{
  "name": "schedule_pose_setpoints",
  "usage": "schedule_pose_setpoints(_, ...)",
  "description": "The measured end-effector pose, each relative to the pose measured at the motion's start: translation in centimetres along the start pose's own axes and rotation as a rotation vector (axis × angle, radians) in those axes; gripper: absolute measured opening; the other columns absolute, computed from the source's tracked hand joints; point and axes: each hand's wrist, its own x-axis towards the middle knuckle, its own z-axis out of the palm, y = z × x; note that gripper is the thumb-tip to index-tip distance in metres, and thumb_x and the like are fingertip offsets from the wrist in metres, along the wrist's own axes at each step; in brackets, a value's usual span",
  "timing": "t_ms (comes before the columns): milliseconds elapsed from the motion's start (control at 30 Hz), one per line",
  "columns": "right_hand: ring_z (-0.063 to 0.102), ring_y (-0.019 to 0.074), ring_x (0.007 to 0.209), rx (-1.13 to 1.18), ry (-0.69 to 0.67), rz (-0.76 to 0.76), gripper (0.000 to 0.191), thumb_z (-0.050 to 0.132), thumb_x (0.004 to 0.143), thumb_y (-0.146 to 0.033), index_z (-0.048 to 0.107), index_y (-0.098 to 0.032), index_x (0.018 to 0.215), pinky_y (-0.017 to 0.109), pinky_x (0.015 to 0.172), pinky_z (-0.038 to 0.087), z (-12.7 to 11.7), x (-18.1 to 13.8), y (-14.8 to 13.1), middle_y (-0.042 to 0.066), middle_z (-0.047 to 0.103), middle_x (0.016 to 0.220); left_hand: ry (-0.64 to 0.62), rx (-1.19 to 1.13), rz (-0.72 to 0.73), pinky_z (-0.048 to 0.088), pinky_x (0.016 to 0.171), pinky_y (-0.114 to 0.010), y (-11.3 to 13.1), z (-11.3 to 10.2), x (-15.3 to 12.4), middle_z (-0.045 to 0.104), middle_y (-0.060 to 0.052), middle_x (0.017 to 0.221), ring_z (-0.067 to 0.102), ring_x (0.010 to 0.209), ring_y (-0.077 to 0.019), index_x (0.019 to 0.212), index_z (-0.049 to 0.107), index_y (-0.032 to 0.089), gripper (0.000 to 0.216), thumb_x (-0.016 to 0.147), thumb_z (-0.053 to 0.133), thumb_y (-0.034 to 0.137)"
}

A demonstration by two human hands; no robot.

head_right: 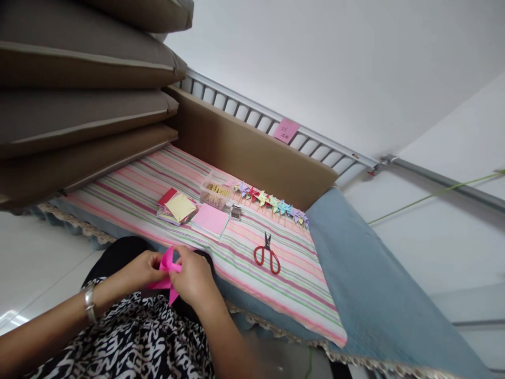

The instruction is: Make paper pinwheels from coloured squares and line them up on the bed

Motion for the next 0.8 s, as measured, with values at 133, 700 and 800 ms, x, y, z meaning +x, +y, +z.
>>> schedule_pose_setpoints(133, 0.056, 0.0148, 0.058, 0.258, -0.039, 0.061, 0.056, 0.057, 0.061, -0.003, 0.064, -0.028, 0.110, 0.021, 0.052, 0.038, 0.9, 0.4, 0.7, -0.005, 0.064, 0.066, 0.001, 0.050, 0.019, 0.025, 0.044, -0.022, -0.3, -0.1, 0.0, 0.052, 0.004, 0.045, 0.039, 0.042, -0.0104, 0.053, 0.062, 0.014, 0.008, 0.059, 0.064, 0.019)
schedule_pose_setpoints(700, 0.058, 0.0111, 0.055, 1.094, 0.220, 0.276, 0.030, 0.062, 0.065, -0.015, 0.058, -0.019, 0.095, 0.022, 0.058, 0.043, 3.3, 1.1, 1.5, -0.003, 0.066, 0.069, 0.047, -0.618, -0.079, 0.047, 0.071, -0.026, 1.7, 1.4, -1.3, 0.075, -0.008, 0.078, 0.065, 0.069, -0.0171, 0.090, 0.073, 0.013, 0.026, 0.068, 0.075, 0.025)
schedule_pose_setpoints(800, 0.060, 0.0120, 0.060, 1.168, 0.271, 0.259, 0.025, 0.063, 0.067, -0.016, 0.058, -0.019, 0.091, 0.023, 0.063, 0.046, 3.9, 1.0, 0.8, -0.003, 0.067, 0.071, 0.122, -0.651, -0.072, 0.047, 0.069, -0.023, 1.6, 1.7, -1.2, 0.076, -0.007, 0.075, 0.066, 0.067, -0.0156, 0.088, 0.074, 0.013, 0.024, 0.067, 0.077, 0.025)
